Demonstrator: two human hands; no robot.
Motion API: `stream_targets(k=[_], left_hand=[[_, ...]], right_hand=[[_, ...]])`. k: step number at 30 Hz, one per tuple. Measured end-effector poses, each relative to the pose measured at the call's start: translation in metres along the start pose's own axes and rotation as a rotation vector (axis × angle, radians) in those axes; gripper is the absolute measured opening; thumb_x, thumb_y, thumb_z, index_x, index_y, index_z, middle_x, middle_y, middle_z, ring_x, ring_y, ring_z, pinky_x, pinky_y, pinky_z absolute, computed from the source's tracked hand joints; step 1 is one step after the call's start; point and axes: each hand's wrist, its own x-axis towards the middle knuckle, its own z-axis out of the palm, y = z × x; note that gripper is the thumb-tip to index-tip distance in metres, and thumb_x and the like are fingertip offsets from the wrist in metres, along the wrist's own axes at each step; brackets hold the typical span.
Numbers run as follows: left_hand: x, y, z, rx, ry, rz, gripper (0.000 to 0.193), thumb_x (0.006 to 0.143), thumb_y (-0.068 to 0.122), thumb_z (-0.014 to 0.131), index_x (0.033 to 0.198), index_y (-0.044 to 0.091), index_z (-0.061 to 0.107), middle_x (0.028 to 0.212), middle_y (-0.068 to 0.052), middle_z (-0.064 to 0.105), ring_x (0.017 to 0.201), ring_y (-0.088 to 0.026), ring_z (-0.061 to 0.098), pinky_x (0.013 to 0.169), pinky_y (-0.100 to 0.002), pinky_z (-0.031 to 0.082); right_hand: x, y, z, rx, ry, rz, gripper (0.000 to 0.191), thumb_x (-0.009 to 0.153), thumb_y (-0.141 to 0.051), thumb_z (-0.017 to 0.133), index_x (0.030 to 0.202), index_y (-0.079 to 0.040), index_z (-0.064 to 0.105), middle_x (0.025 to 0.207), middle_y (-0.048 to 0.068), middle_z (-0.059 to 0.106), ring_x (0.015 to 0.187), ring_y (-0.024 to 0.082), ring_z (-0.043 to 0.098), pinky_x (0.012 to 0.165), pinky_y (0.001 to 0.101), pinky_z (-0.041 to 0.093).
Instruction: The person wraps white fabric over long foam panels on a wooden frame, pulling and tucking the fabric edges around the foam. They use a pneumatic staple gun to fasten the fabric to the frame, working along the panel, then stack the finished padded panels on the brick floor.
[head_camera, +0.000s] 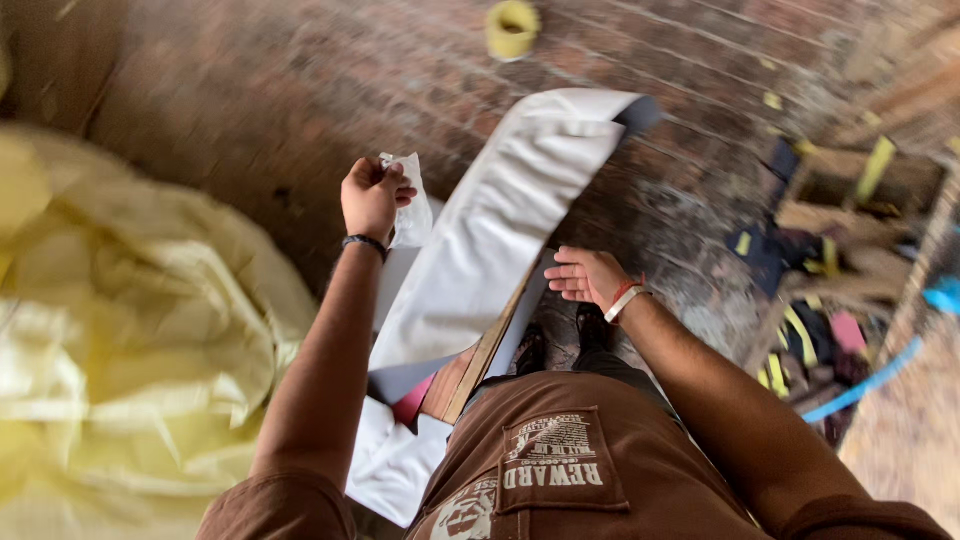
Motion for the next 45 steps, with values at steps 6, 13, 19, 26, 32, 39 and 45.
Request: stream_targets(k=[6, 13, 19, 26, 32, 39, 45], left_hand=[[0.044, 0.037, 0.051, 0.034, -0.364, -0.155, 0.018, 0.096, 0.009, 0.056, 0.107, -0.003, 0.065, 0.088, -0.013, 0.075, 0.073, -0.025, 0.078, 0.064, -0.035, 0.063], [0.057, 0.076, 0.045, 0.360, -0.297, -0.221, 0.027, 0.099, 0.015, 0.065, 0.119, -0.003, 0.065, 0.104, -0.015, 0.074, 0.091, -0.025, 0.077, 0.079, -0.035, 0.066], [0.046, 0.052, 0.051, 0.345, -0.173, -0.317, 0.032, 0.099, 0.016, 0.065, 0.127, 0.002, 0.063, 0.120, -0.014, 0.071, 0.110, -0.024, 0.071, 0.097, -0.040, 0.060], [0.044, 0.042, -0.013, 0.272, 0.074, -0.314, 0.021, 0.087, 0.014, 0.079, 0.105, 0.007, 0.070, 0.091, -0.004, 0.068, 0.075, -0.015, 0.064, 0.062, -0.031, 0.052], [0.038, 0.043, -0.069, 0.015, 0.366, -0.376, 0.044, 0.091, 0.015, 0.080, 0.122, 0.001, 0.052, 0.100, -0.011, 0.063, 0.069, -0.019, 0.063, 0.054, -0.035, 0.048], [0.019, 0.018, -0.029, 0.459, 0.250, 0.183, 0.110, 0.090, 0.011, 0.079, 0.153, -0.004, -0.009, 0.154, -0.037, 0.025, 0.132, -0.046, 0.047, 0.103, -0.055, 0.045], [-0.026, -0.052, 0.116, 0.797, -0.293, 0.016, 0.083, 0.083, 0.037, 0.078, 0.150, 0.005, 0.042, 0.148, -0.018, 0.057, 0.130, -0.032, 0.060, 0.106, -0.043, 0.051]], right_hand=[[-0.052, 0.034, -0.059, 0.251, 0.215, -0.099, 0.052, 0.092, -0.035, 0.063, 0.131, -0.002, 0.063, 0.118, 0.016, 0.075, 0.102, 0.027, 0.071, 0.090, 0.0408, 0.055], [-0.089, 0.076, -0.108, 0.431, 0.455, -0.116, 0.042, 0.096, -0.034, 0.061, 0.125, -0.004, 0.065, 0.114, 0.013, 0.075, 0.100, 0.025, 0.072, 0.086, 0.0389, 0.056], [-0.074, 0.071, -0.113, 0.449, 0.380, -0.124, 0.041, 0.095, -0.035, 0.063, 0.120, -0.003, 0.066, 0.109, 0.012, 0.076, 0.095, 0.024, 0.071, 0.083, 0.0384, 0.056], [-0.057, 0.027, -0.098, 0.366, 0.278, -0.105, 0.039, 0.094, -0.037, 0.064, 0.117, -0.006, 0.068, 0.106, 0.009, 0.076, 0.092, 0.021, 0.072, 0.083, 0.0377, 0.055], [-0.049, 0.016, -0.085, 0.351, 0.277, -0.078, 0.037, 0.095, -0.035, 0.064, 0.116, -0.005, 0.069, 0.102, 0.009, 0.076, 0.088, 0.021, 0.071, 0.080, 0.0383, 0.056], [-0.054, 0.013, -0.076, 0.354, 0.309, -0.083, 0.037, 0.096, -0.035, 0.063, 0.117, -0.006, 0.069, 0.102, 0.009, 0.077, 0.088, 0.020, 0.072, 0.080, 0.0367, 0.056], [-0.079, 0.017, -0.132, 0.401, 0.476, -0.158, 0.033, 0.094, -0.032, 0.064, 0.118, -0.011, 0.068, 0.105, 0.003, 0.077, 0.093, 0.016, 0.073, 0.081, 0.0349, 0.056]])
